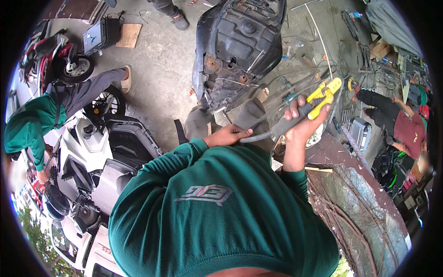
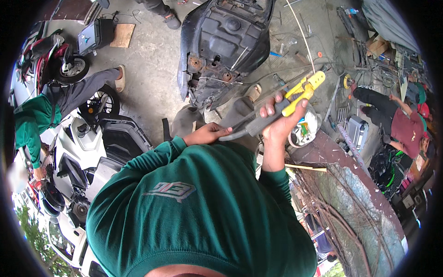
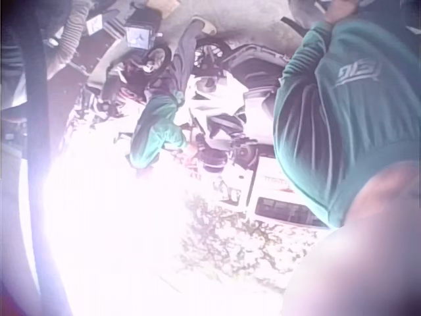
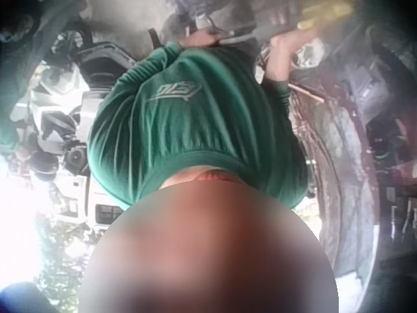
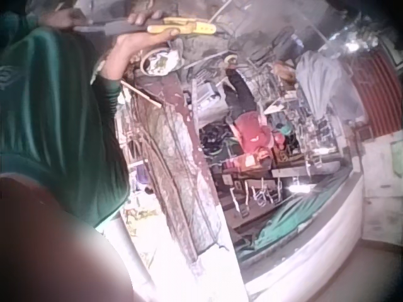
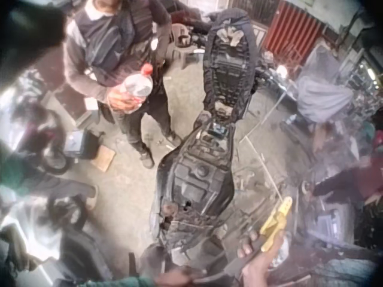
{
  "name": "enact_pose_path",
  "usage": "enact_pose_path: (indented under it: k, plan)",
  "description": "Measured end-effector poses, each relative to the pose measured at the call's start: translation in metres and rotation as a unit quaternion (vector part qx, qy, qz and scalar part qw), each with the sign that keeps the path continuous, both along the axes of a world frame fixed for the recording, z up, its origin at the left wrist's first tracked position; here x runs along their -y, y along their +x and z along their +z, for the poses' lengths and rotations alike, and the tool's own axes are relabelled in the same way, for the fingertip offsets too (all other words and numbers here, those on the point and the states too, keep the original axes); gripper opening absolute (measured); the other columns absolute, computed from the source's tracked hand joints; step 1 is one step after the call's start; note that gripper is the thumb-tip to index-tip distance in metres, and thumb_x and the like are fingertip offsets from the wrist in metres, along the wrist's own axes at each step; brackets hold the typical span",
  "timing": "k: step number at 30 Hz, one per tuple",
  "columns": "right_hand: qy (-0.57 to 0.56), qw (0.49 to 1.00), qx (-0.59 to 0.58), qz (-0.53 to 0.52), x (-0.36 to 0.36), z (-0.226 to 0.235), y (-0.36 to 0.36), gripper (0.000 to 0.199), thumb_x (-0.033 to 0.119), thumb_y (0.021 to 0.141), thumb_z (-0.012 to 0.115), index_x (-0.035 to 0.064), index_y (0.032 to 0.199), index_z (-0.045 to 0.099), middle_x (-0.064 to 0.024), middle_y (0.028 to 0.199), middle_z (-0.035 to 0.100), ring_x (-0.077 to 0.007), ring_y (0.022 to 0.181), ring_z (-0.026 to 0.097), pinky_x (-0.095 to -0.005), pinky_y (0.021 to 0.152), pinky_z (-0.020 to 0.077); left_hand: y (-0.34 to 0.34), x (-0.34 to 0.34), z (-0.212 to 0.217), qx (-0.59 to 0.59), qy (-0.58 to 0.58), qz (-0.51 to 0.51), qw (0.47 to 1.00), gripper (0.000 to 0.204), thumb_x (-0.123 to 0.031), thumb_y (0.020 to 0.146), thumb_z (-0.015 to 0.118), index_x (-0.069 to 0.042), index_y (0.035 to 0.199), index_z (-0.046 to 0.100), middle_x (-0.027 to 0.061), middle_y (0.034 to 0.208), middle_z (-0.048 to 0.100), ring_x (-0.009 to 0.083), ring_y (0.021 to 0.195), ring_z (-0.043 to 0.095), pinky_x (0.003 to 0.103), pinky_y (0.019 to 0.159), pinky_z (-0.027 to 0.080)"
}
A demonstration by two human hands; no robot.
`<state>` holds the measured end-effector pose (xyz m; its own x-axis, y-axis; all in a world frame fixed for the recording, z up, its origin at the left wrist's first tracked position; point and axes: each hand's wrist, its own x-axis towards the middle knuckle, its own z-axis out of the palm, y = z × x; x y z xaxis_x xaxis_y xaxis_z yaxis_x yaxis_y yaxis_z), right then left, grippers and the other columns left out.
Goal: The person removes the motorcycle seat, then uses a wrench to loosen and remove bolts from the seat area. They later use a yellow glue gun to apply adhesive to the seat underside and reposition the seat.
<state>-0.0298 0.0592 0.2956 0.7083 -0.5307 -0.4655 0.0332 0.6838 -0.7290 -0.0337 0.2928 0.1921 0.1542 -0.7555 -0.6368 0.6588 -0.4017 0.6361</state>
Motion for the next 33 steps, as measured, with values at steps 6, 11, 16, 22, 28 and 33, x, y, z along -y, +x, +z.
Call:
enact_pose_path:
  k: [6, 11, 16, 22, 28, 33]
  plan:
    - [-0.264, 0.962, -0.062, 0.013, -0.026, -0.01, -0.047, 0.106, 0.041, 0.082, 0.084, 0.0099, 0.159, 0.017, -0.0079, 0.099, 0.053, -0.0168, 0.068, 0.057, -0.032, 0.059, 0.0507, 0.092, -0.034, -0.073, 0.611, 0.14, 0.161, 0.762, 0.026, -0.026, 0.093, 0.072, -0.011, 0.114, 0.072, 0.0135, 0.123, 0.064, 0.0351, 0.111, 0.057, 0.046, 0.097, 0.044]
    - [-0.417, 0.892, -0.138, 0.102, -0.015, -0.029, -0.087, 0.122, 0.041, 0.071, 0.094, -0.001, 0.158, 0.019, -0.0138, 0.133, 0.048, -0.0237, 0.113, 0.053, -0.0371, 0.101, 0.0454, 0.165, -0.039, -0.136, 0.703, 0.304, 0.098, 0.635, 0.034, -0.04, 0.094, 0.07, -0.024, 0.124, 0.074, 0.01, 0.139, 0.055, 0.0355, 0.124, 0.05, 0.053, 0.105, 0.037]
    - [-0.411, 0.877, -0.155, 0.194, -0.009, -0.031, -0.114, 0.125, 0.042, 0.069, 0.096, -0.0039, 0.157, 0.021, -0.0176, 0.14, 0.046, -0.0266, 0.118, 0.053, -0.0399, 0.103, 0.0457, 0.17, -0.035, -0.14, 0.695, 0.368, -0.008, 0.617, 0.036, -0.045, 0.092, 0.071, -0.034, 0.126, 0.074, 0.009, 0.139, 0.055, 0.0344, 0.124, 0.049, 0.052, 0.103, 0.037]
    - [-0.463, 0.84, -0.13, 0.25, 0.007, -0.032, -0.123, 0.122, 0.044, 0.07, 0.095, -0.0049, 0.156, 0.023, -0.0192, 0.136, 0.049, -0.0276, 0.118, 0.055, -0.0409, 0.102, 0.0464, 0.181, -0.043, -0.136, 0.723, 0.339, -0.07, 0.598, 0.038, -0.047, 0.089, 0.073, -0.033, 0.124, 0.075, 0.006, 0.137, 0.057, 0.0307, 0.123, 0.052, 0.051, 0.101, 0.039]
    - [-0.428, 0.854, -0.161, 0.247, -0.005, -0.031, -0.131, 0.121, 0.04, 0.07, 0.095, -0.0052, 0.156, 0.023, -0.0184, 0.133, 0.053, -0.0263, 0.115, 0.057, -0.0398, 0.1, 0.0479, 0.179, -0.051, -0.141, 0.704, 0.269, -0.015, 0.657, 0.045, -0.054, 0.09, 0.07, -0.033, 0.129, 0.072, 0.0088, 0.139, 0.054, 0.0315, 0.125, 0.052, 0.053, 0.103, 0.039]
    - [-0.443, 0.839, -0.215, 0.232, -0.045, -0.026, -0.137, 0.121, 0.033, 0.069, 0.097, -0.0051, 0.157, 0.023, -0.0168, 0.129, 0.056, -0.0242, 0.11, 0.059, -0.0385, 0.097, 0.05, 0.183, -0.055, -0.141, 0.717, 0.222, -0.035, 0.66, 0.046, -0.055, 0.091, 0.068, -0.034, 0.132, 0.07, 0.0156, 0.135, 0.052, 0.0375, 0.122, 0.052, 0.052, 0.103, 0.042]
